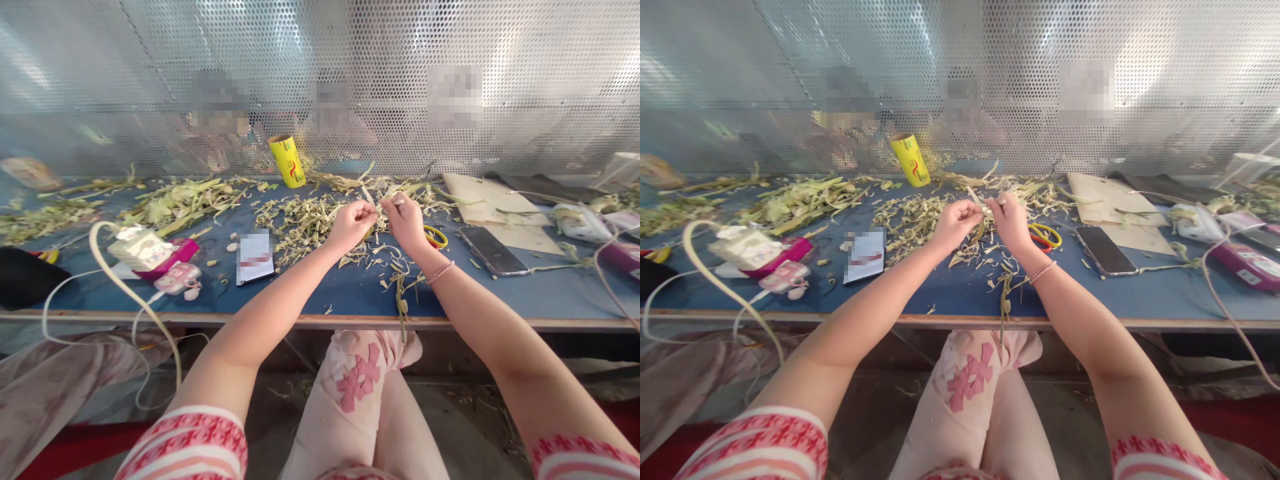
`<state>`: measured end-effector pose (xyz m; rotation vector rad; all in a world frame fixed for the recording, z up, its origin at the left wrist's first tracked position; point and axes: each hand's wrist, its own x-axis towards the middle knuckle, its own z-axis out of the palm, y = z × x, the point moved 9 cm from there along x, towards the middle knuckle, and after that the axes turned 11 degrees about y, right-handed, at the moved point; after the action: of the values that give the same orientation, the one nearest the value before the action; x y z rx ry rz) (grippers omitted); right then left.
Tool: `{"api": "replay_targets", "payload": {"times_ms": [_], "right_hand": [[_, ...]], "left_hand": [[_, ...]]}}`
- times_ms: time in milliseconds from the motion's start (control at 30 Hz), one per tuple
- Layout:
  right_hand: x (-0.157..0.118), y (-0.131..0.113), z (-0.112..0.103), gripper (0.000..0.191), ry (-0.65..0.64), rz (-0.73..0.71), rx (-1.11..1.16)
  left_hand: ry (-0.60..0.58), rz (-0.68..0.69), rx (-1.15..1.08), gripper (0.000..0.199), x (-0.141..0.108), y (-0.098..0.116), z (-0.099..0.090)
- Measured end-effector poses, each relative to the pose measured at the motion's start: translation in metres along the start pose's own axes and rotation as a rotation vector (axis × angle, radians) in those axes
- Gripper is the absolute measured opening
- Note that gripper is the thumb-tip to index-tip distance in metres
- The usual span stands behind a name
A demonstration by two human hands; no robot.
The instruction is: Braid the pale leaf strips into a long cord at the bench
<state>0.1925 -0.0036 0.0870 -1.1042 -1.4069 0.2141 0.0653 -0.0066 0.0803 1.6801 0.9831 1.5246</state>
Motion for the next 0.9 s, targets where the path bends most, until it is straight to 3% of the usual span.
{"api": "replay_targets", "payload": {"times_ms": [267,400,567,700,900], "right_hand": [[0.000,-0.001,-0.001,0.032,0.010,0.000,0.011],[-0.001,0.001,0.000,0.030,-0.009,0.047,0.055],[-0.005,0.006,0.016,0.040,-0.142,0.153,0.193],[-0.008,0.007,0.026,0.046,-0.222,0.167,0.218],[-0.007,0.004,0.025,0.043,-0.207,0.135,0.252]], "left_hand": [[0.040,-0.021,-0.014,0.010,-0.001,-0.001,-0.003],[0.020,-0.159,-0.149,0.012,-0.001,-0.017,0.002],[-0.003,-0.372,-0.408,0.028,-0.003,-0.032,0.012],[-0.023,-0.407,-0.422,0.036,-0.005,-0.028,0.015],[-0.059,-0.469,-0.487,0.037,-0.005,-0.030,0.019]]}}
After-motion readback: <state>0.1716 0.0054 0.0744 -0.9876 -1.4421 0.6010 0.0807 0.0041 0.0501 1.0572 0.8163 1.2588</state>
